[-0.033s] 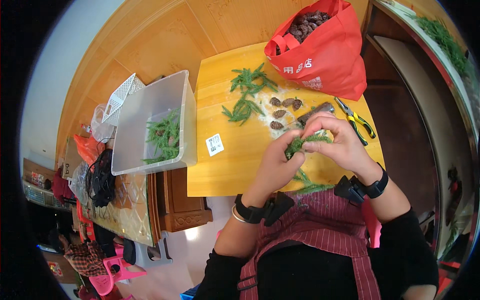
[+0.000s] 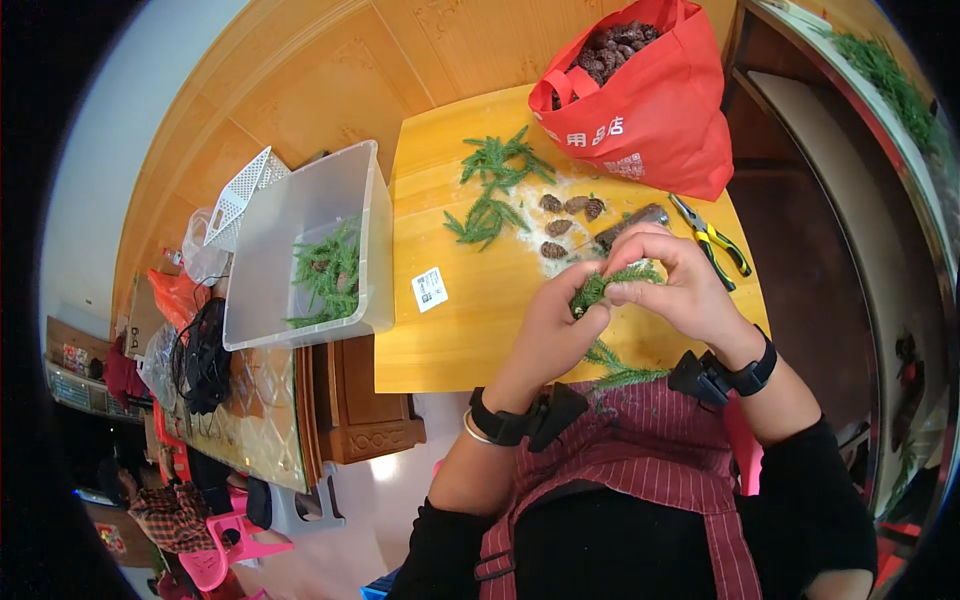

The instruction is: Trimming and processing small green plant branches at a workbench.

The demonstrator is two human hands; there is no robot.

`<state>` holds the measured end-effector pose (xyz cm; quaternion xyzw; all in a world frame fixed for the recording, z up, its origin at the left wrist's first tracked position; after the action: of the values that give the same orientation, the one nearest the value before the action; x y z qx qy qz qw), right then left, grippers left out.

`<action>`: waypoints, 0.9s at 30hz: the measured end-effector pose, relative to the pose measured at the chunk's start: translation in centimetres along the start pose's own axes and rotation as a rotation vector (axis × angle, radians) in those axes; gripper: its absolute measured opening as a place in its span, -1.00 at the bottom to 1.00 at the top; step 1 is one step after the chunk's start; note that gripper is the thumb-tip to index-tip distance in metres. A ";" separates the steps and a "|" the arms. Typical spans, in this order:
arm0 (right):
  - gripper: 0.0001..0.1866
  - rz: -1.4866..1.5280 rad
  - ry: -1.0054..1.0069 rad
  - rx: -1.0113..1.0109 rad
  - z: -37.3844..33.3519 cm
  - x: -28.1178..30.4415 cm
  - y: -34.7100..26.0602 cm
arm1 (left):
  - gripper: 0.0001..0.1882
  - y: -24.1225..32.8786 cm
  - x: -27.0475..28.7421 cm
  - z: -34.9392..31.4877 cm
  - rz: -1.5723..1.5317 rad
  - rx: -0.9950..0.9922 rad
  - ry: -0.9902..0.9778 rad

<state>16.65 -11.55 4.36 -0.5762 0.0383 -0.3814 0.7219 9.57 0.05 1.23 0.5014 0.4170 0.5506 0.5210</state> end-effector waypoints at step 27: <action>-0.65 0.723 -0.140 -0.327 -5.7 0.9 1.7 | -0.92 -1.0 2.3 -1.4 -0.788 -0.060 0.251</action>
<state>15.32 -16.65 1.37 -0.6574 0.2495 -0.0514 0.7092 8.47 2.49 0.30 0.2169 0.6211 0.3779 0.6514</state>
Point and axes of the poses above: each hand's wrist, its own z-axis towards the middle knuckle, its own x-axis out of the back of the hand, y = z × x, the point moved 5 cm from there along z, towards the middle knuckle, and after that the axes turned 8 degrees about -y, right-handed, at the moved point
